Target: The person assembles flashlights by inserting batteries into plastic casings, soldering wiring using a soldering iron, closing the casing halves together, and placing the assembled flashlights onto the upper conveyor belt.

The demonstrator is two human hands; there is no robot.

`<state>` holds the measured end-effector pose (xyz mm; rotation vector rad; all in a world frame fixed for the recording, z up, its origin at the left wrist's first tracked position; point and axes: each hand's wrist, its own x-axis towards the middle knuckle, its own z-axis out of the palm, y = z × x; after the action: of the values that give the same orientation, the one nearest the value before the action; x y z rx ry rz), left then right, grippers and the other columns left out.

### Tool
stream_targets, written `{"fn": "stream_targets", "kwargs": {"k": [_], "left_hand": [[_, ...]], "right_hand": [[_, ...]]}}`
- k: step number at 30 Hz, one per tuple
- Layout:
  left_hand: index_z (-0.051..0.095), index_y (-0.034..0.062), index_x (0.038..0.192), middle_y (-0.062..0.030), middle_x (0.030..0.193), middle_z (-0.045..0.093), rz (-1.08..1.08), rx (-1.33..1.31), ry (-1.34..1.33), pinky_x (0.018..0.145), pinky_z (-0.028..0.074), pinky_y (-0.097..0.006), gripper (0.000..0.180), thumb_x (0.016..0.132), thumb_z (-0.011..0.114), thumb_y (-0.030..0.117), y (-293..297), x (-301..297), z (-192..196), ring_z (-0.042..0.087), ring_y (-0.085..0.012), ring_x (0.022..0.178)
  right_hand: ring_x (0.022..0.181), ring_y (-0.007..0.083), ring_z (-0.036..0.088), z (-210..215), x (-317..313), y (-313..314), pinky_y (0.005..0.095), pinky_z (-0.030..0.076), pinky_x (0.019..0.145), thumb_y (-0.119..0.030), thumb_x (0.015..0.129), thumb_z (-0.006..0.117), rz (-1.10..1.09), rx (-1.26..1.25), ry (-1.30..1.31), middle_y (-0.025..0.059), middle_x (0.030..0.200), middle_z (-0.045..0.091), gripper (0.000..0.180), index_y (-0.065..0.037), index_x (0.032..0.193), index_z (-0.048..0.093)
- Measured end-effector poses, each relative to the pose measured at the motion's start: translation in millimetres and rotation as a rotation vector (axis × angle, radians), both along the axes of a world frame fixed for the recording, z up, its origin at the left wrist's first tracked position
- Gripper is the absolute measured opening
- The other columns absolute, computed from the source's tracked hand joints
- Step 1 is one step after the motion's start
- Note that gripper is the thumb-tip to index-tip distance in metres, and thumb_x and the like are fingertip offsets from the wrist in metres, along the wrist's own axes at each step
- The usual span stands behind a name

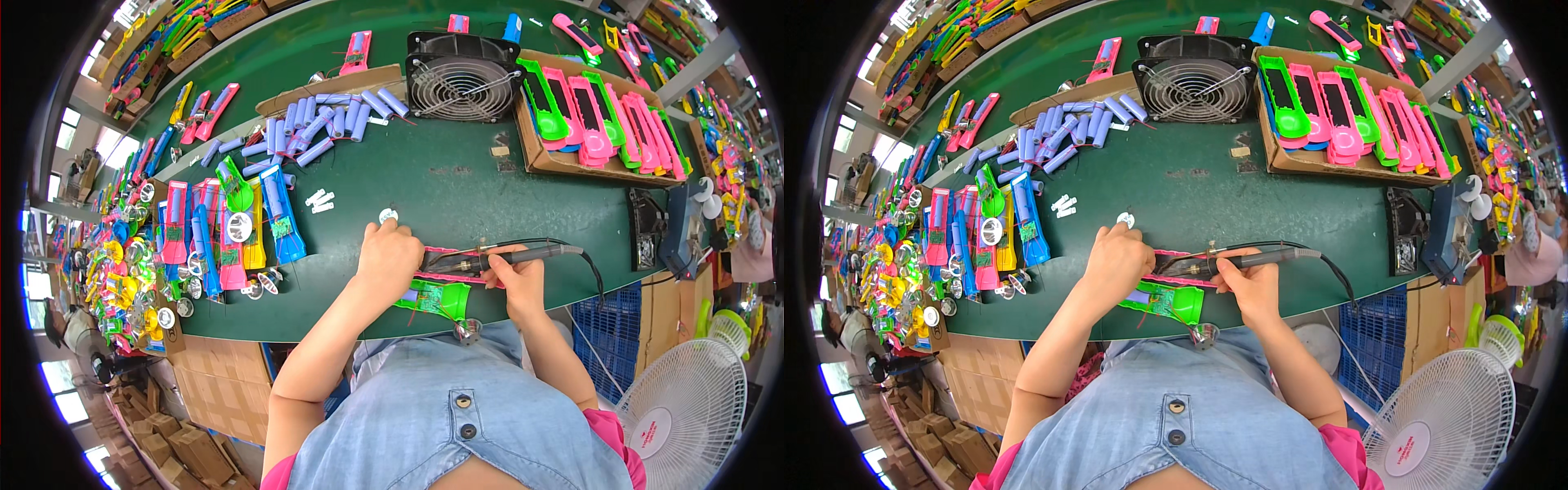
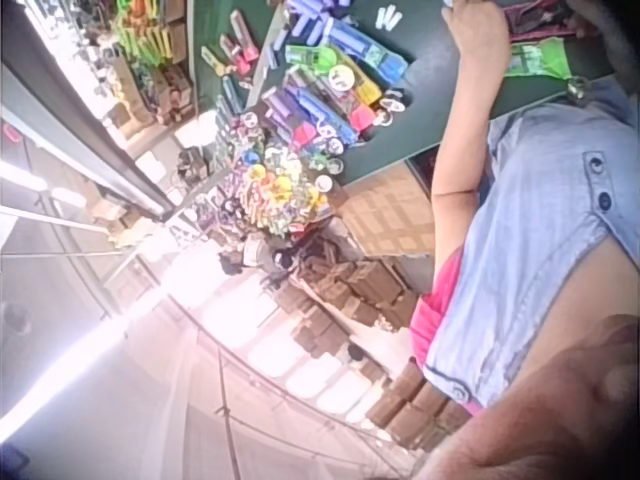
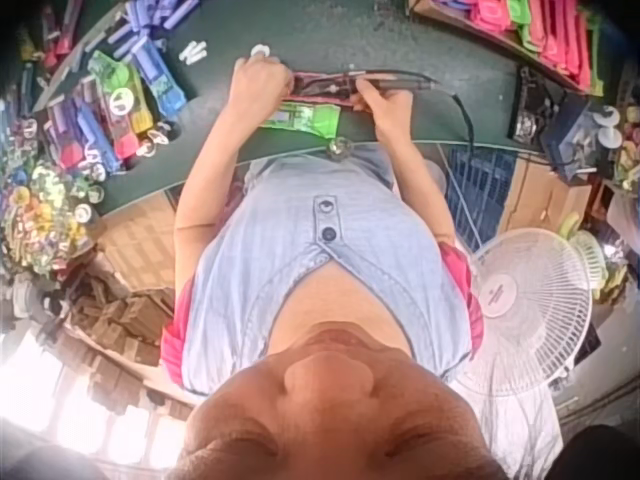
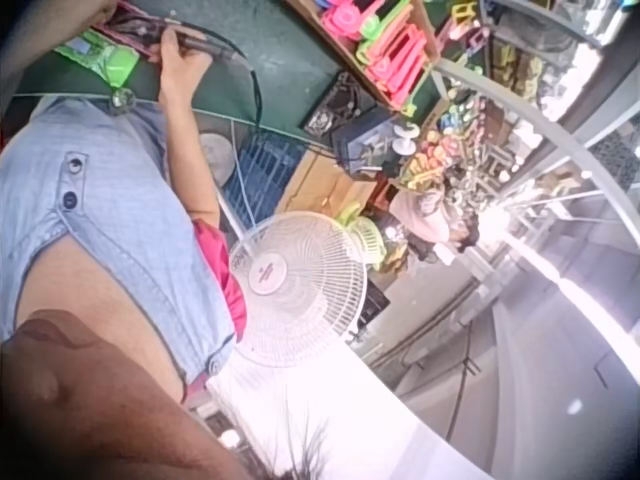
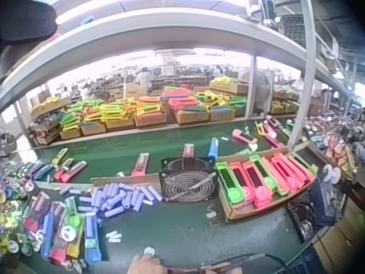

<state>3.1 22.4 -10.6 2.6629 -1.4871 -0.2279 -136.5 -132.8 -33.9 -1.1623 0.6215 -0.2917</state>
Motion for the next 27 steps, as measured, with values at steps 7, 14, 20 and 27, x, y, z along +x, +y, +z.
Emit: {"fn": "stream_targets", "kwargs": {"k": [7,14,20,27], "left_hand": [[0.067,0.0163,0.061,-0.0026,0.066,0.055,0.01,0.017,-0.007,0.066,0.039,-0.035,0.003,0.061,0.064,0.016,-2,1,-3,0.053,-0.0218,0.079],[0.065,0.016,0.058,-0.0034,0.064,0.056,-0.006,0.016,0.049,0.063,0.04,-0.035,0.005,0.061,0.062,0.013,-4,5,-4,0.054,-0.0227,0.075],[0.064,0.0057,0.066,-0.0086,0.072,0.062,0.01,0.14,0.029,0.068,0.044,-0.035,0.005,0.065,0.06,0.007,-12,2,6,0.058,-0.0233,0.081],[0.065,0.0059,0.069,-0.009,0.074,0.062,0.01,0.18,0.031,0.069,0.044,-0.035,0.005,0.065,0.062,0.007,-15,2,9,0.058,-0.0236,0.083]], "right_hand": [[0.059,0.011,0.06,-3,3,2,0.019,0.045,0.047,-0.002,0.081,0.059,0.037,-0.003,0.001,0.0089,0.075,0.061,0.011,0.004,0.089,0.057],[0.06,0.0119,0.06,-3,4,3,0.02,0.045,0.048,-0.002,0.08,0.06,0.053,-0.034,-0.007,0.0108,0.078,0.063,0.012,0.005,0.09,0.057],[0.063,0.0118,0.062,-7,-1,1,0.0191,0.045,0.048,-0.004,0.081,0.061,0.097,-0.074,-0.053,0.0093,0.08,0.063,0.015,0.004,0.093,0.058],[0.068,0.0145,0.063,-6,-20,8,0.0221,0.051,0.056,-0.002,0.082,0.058,-0.117,-0.26,-0.237,0.0111,0.084,0.062,0.018,0.006,0.097,0.055]]}}
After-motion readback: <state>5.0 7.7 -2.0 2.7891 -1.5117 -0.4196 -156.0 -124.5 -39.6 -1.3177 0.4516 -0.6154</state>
